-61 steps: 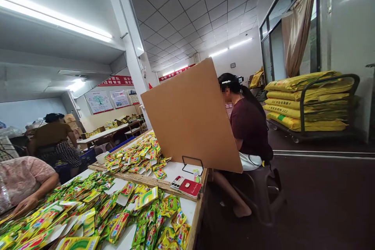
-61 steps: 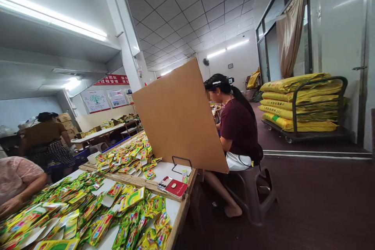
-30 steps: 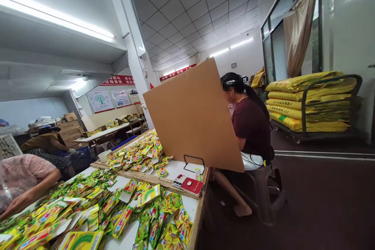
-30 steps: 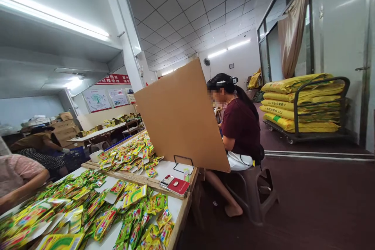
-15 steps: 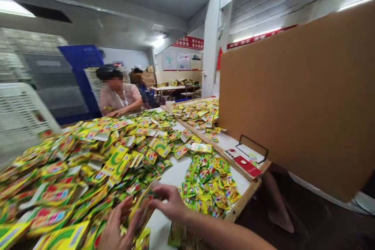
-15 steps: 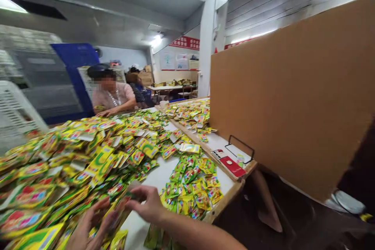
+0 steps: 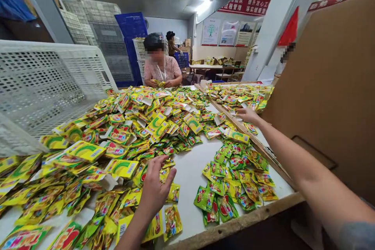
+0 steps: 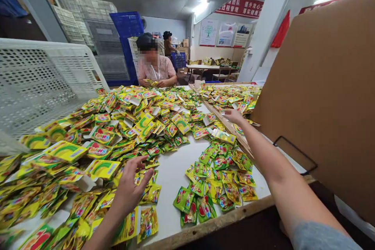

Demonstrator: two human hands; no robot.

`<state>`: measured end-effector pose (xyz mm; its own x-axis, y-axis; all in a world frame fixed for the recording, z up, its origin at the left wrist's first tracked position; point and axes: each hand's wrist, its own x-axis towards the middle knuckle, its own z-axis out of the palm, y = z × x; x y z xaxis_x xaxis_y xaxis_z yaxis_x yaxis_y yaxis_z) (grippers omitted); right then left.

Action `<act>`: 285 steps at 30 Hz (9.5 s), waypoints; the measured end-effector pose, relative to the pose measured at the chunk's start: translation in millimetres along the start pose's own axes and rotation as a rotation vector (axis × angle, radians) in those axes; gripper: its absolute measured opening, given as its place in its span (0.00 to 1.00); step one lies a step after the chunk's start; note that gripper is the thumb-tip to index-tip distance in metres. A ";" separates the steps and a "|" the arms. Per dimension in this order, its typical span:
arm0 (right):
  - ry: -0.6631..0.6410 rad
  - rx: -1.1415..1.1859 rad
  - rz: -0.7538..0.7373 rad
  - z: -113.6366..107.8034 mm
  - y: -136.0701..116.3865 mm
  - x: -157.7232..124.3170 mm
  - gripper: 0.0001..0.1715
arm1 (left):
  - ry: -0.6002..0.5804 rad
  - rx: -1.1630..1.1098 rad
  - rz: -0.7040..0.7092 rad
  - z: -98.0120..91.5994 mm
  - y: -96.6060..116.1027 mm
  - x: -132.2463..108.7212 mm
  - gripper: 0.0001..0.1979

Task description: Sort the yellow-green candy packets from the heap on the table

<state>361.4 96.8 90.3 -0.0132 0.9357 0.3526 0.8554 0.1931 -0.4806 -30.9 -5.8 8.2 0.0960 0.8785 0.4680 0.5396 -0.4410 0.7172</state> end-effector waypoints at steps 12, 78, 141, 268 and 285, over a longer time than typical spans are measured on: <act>-0.421 -0.144 -0.034 145.4 -71.5 0.1 0.21 | 0.215 0.023 -0.035 -17.7 -9.8 11.6 0.16; -0.387 1.306 0.297 169.1 -178.6 -145.9 0.22 | -0.038 0.068 -0.049 23.2 11.6 -5.4 0.09; -0.101 0.802 0.162 153.1 -163.4 -134.6 0.14 | -0.381 0.482 0.033 27.7 4.5 -16.1 0.24; -0.323 1.274 0.351 150.1 -171.3 -116.8 0.22 | 0.028 0.831 -0.344 -121.7 -42.7 -2.4 0.19; 0.178 1.215 0.203 134.5 -162.3 -106.9 0.23 | -0.200 0.355 -0.155 -40.9 16.9 22.9 0.29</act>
<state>154.3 5.1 22.6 0.2146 0.9458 0.2437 -0.2002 0.2868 -0.9369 -53.8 -0.6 52.2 0.1326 0.9631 0.2343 0.8112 -0.2412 0.5328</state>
